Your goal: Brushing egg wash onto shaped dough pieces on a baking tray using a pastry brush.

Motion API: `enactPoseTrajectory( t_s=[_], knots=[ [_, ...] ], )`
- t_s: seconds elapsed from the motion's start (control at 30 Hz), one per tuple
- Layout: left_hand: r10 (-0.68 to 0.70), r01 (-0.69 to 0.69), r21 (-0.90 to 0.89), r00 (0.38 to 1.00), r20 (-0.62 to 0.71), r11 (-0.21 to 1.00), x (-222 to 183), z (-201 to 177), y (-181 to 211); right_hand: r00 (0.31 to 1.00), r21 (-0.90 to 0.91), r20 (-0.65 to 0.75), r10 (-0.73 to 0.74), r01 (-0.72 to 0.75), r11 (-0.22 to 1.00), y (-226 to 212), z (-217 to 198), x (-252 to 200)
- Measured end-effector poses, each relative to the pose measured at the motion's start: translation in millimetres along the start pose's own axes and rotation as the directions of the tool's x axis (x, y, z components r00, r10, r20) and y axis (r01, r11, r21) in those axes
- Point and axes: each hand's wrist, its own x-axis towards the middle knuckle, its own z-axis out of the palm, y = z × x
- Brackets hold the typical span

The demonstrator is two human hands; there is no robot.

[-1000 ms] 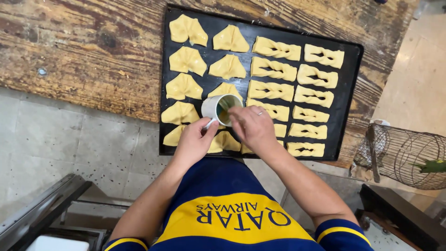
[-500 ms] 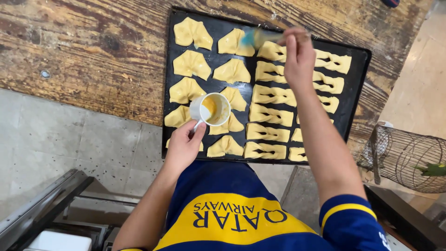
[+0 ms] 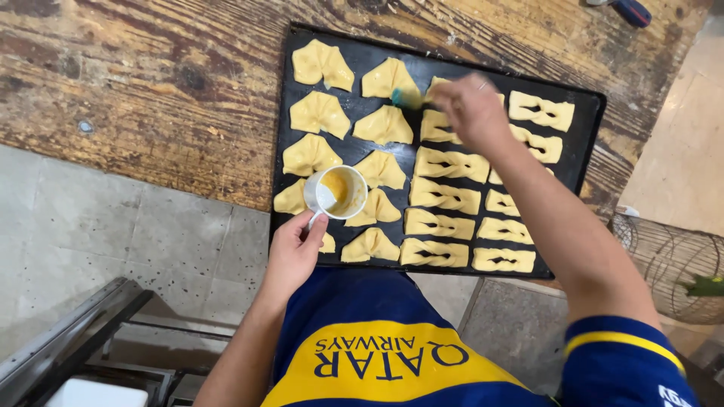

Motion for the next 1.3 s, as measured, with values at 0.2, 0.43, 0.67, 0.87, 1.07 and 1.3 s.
enactPoseTrajectory(
  t_s=[0.2,0.43,0.67,0.87,1.07,1.3],
  knots=[
    [0.028,-0.032,-0.072,0.998,-0.052,0.997,-4.9,-2.7,15.2,0.558,-0.207,-0.518,-0.648,0.653,0.728,58.5,71.8,8.5],
    [0.028,-0.03,-0.062,0.999,-0.033,0.998,-2.8,-0.9,11.6,0.62,-0.202,-0.526,-0.582,0.574,0.794,98.9,90.1,18.2],
    [0.008,-0.008,-0.048,1.0,0.003,0.999,-6.4,2.0,17.7,0.662,-0.183,-0.454,-0.596,0.585,0.79,70.7,66.7,-23.8],
    [0.011,-0.011,-0.043,1.0,0.009,0.999,-5.7,4.3,17.9,0.526,-0.189,-0.536,-0.66,0.688,0.701,80.5,104.4,-32.9],
    [0.025,-0.025,-0.038,1.0,0.012,0.999,-8.3,9.2,12.0,0.42,-0.223,-0.561,-0.714,0.753,0.619,87.5,130.9,-30.7],
    [0.039,-0.039,-0.022,0.999,0.01,0.999,-18.4,10.2,11.7,0.463,-0.266,-0.548,-0.697,0.693,0.67,42.0,116.1,-65.4]
  ],
)
